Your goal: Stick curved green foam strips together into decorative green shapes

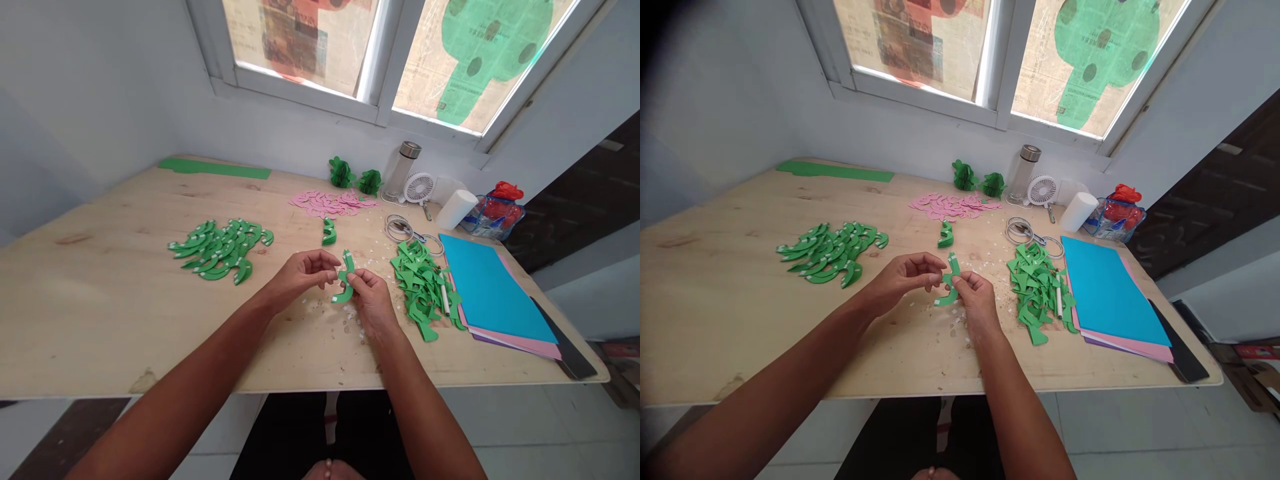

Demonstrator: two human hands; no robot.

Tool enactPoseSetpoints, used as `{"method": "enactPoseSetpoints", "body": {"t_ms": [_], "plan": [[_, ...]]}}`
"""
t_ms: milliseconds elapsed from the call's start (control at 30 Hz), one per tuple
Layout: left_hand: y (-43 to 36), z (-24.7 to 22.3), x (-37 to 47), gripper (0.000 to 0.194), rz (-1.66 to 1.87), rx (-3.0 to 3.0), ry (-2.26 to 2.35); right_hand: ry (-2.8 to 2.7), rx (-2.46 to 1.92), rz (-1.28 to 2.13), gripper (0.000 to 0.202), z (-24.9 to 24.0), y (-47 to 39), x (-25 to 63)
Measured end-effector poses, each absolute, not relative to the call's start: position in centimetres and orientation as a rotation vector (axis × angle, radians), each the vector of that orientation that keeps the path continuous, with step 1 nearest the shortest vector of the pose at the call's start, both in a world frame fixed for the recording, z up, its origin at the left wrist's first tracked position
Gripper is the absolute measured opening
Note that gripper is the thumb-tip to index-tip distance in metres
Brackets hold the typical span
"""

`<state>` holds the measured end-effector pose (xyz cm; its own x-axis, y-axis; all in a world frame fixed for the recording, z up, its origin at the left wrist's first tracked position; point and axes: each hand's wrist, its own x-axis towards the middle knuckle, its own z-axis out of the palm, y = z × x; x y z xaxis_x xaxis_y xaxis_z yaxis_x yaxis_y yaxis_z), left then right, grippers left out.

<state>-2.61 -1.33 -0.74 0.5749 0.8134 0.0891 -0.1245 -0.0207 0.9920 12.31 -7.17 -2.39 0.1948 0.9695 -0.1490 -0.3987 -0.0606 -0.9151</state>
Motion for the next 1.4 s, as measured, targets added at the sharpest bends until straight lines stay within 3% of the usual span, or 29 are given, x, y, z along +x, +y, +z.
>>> {"method": "enactPoseSetpoints", "body": {"t_ms": [833, 1167, 1400], "plan": [[-1.52, -1.50, -1.74, 0.027, 0.789, 1.424, 0.704, -0.883, -1.138, 1.157, 0.016, -3.32, -6.95, 12.32], [-1.46, -1.54, -1.63, 0.028, 0.733, 1.396, 0.738, -0.914, -1.224, 0.972, 0.026, -2.92, -7.01, 12.47], [-1.59, -1.38, -1.77, 0.029, 0.698, 1.375, 0.672, -0.771, -1.097, 1.124, 0.025, -3.06, -6.90, 12.46]]}}
